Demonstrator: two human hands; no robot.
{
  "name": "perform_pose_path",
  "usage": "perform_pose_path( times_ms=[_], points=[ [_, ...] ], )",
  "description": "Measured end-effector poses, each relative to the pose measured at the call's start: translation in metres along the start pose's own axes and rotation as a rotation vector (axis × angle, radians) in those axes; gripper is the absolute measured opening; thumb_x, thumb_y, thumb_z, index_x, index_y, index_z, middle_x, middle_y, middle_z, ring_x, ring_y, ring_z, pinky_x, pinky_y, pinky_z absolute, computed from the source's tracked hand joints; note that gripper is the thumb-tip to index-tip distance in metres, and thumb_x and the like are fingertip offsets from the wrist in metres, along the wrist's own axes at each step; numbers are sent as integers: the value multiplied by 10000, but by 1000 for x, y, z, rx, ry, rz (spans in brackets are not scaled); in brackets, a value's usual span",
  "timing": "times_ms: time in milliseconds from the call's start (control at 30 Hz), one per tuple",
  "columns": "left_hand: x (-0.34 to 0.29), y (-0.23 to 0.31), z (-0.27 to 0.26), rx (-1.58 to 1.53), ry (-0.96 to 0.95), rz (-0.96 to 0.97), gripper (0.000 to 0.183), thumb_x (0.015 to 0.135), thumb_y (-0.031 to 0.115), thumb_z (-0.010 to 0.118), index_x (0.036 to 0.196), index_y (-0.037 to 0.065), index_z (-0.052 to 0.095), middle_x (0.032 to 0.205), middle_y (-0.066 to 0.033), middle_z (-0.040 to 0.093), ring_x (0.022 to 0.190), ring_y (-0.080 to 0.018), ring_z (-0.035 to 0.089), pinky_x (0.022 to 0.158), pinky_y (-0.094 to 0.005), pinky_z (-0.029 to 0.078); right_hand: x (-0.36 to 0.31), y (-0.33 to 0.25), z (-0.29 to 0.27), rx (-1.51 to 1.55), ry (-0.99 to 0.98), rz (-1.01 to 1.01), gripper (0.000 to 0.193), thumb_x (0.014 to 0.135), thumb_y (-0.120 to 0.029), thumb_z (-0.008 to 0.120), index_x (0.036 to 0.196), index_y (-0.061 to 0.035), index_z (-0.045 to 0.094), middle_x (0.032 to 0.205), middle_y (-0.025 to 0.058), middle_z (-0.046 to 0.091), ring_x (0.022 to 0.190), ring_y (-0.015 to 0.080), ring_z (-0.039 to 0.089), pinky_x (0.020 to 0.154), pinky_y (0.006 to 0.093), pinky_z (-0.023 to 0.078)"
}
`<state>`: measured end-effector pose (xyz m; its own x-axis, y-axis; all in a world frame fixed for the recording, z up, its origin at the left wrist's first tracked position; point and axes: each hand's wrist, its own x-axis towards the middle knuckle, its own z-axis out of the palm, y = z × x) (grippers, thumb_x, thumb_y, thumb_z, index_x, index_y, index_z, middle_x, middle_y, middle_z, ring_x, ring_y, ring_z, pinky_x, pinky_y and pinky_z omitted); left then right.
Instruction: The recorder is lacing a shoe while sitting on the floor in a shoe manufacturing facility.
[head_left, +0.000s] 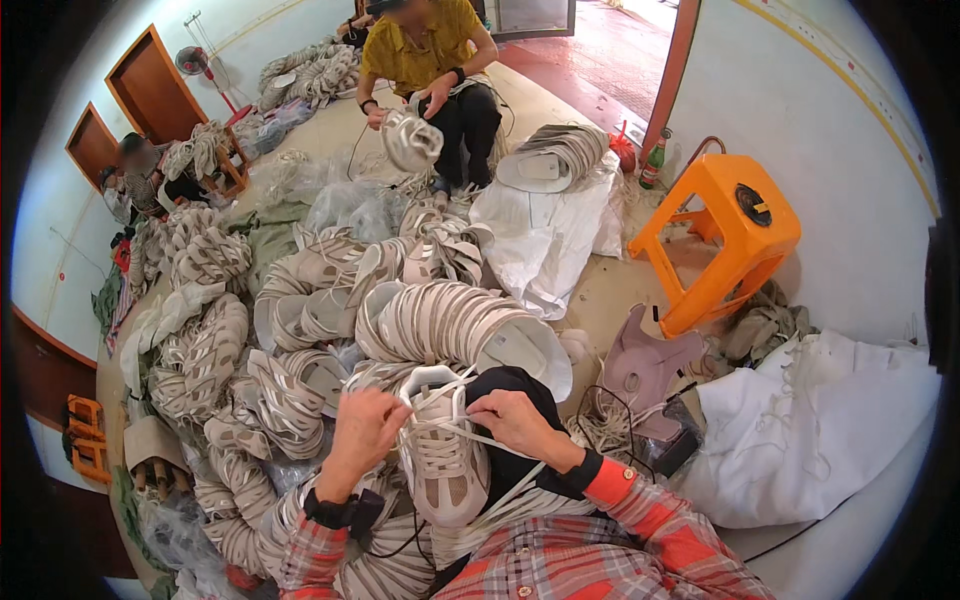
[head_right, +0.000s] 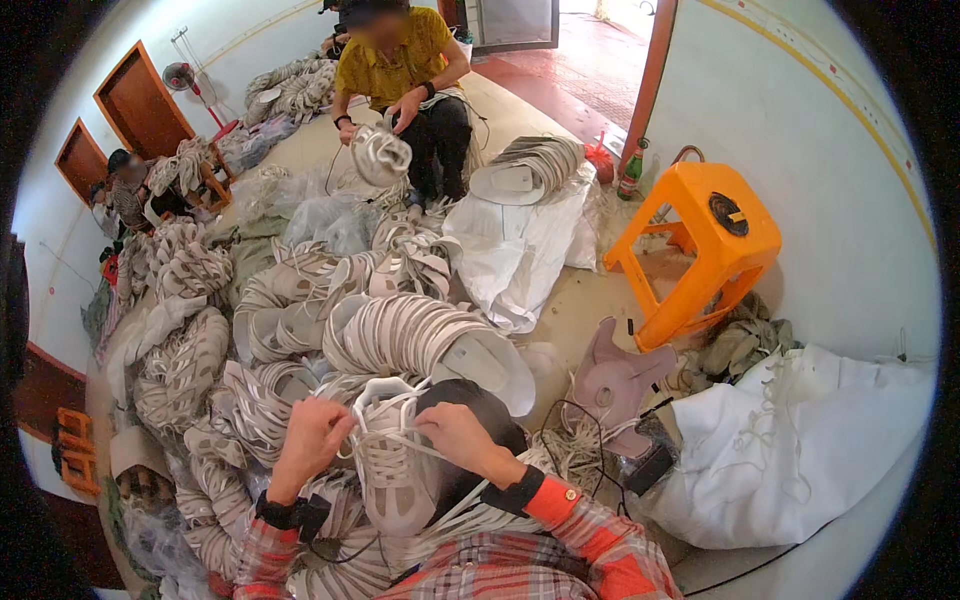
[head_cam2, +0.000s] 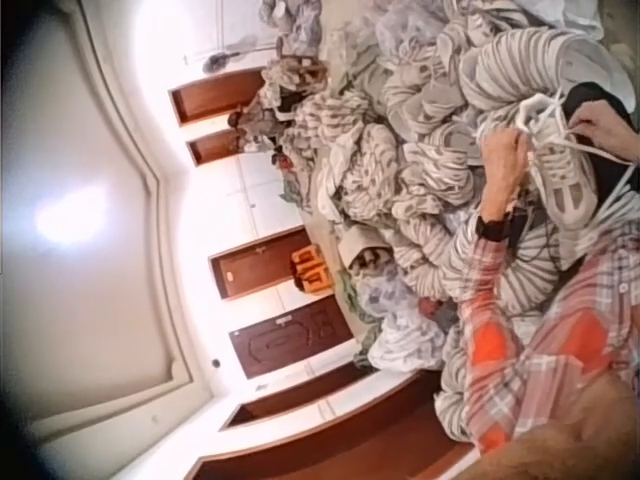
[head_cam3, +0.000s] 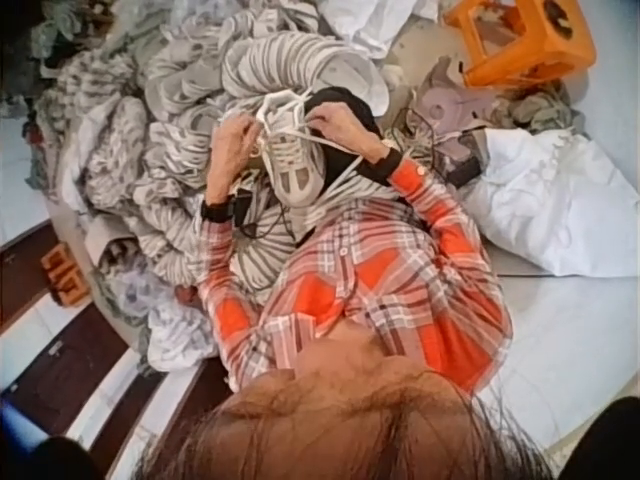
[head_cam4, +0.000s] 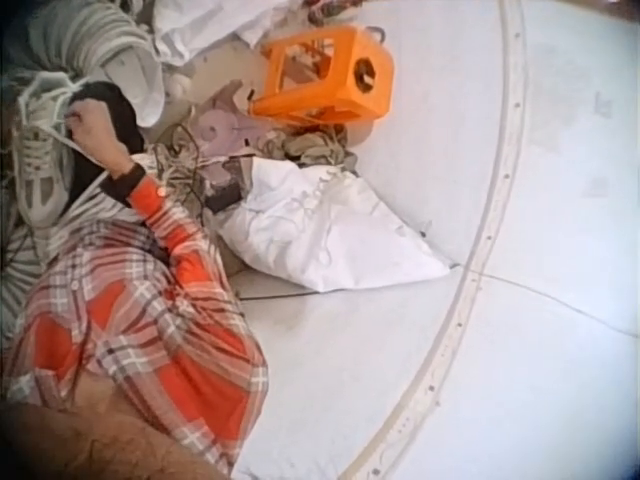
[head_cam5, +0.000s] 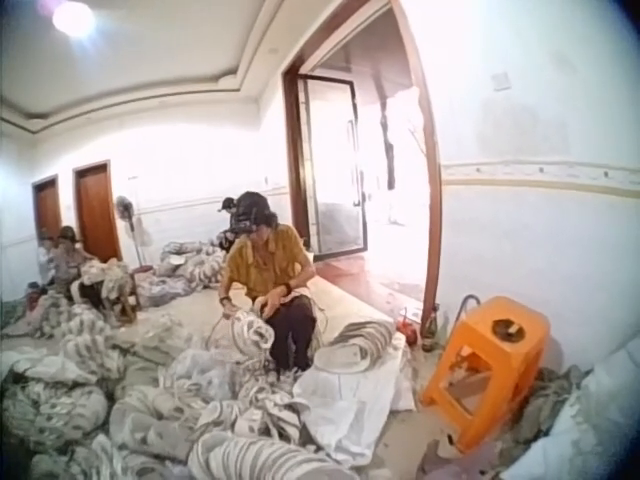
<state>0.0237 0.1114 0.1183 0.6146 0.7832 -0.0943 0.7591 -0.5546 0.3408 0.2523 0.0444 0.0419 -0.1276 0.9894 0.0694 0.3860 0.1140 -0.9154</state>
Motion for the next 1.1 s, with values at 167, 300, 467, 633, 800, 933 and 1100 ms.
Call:
perform_pose_path(
  times_ms=[167, 300, 467, 633, 800, 933, 1100],
  points=[
    [27, 13, 43, -226, 154, 201, 152, 790, 208, 597, 769, 70, 657, 768, -120, 583, 734, -307, 552, 658, -415, 401, 0, -3, 17, -148, 110, -33, 110, 811, -114, 565, 853, -18, 599, 795, 160, 565, 731, 353, 568, 682, 418, 464],
    [32, 14, 49, -337, 30, 17, 144, 768, 159, 583, 808, 44, 660, 786, -153, 602, 809, -333, 554, 722, -409, 422, -1, -4, 19, -341, 38, 62, 93, 801, -66, 540, 883, -23, 530, 847, 168, 521, 745, 368, 556, 664, 442, 457],
    [32, 16, 49, -313, 49, 11, 149, 748, 153, 607, 821, 42, 674, 788, -158, 609, 777, -329, 564, 706, -401, 438, 4, -11, 17, -436, -45, 43, 136, 762, -55, 538, 881, -8, 490, 858, 186, 517, 728, 384, 574, 642, 470, 465],
    [30, 16, 53, -447, 80, -32, 137, 707, 134, 623, 803, 66, 694, 722, -136, 599, 743, -319, 569, 676, -406, 405, 13, -11, 25, -461, -30, -2, 172, 740, -72, 563, 883, -8, 493, 840, 187, 518, 747, 390, 562, 637, 469, 452],
    [33, 10, 57, -327, 16, 120, 127, 689, 147, 657, 796, 77, 658, 762, -98, 585, 809, -285, 551, 717, -392, 388, 18, -25, 12, -328, -122, 132, 190, 774, -109, 571, 903, -9, 473, 862, 219, 558, 757, 392, 592, 618, 474, 474],
    [42, 13, 49, 28, 34, 319, 109, 673, 110, 636, 766, 60, 613, 761, -91, 566, 803, -276, 538, 707, -389, 394, 14, -15, 20, -234, -52, 156, 212, 776, -111, 574, 935, -24, 464, 872, 208, 545, 800, 398, 574, 656, 471, 467],
    [45, -5, -3, 417, 105, 352, 110, 625, 87, 590, 728, 51, 572, 746, -103, 542, 772, -267, 523, 702, -368, 397, -12, -26, -5, -567, 13, -335, 103, 678, -119, 611, 743, -46, 577, 821, 105, 508, 802, 290, 504, 672, 389, 399]
  ],
)
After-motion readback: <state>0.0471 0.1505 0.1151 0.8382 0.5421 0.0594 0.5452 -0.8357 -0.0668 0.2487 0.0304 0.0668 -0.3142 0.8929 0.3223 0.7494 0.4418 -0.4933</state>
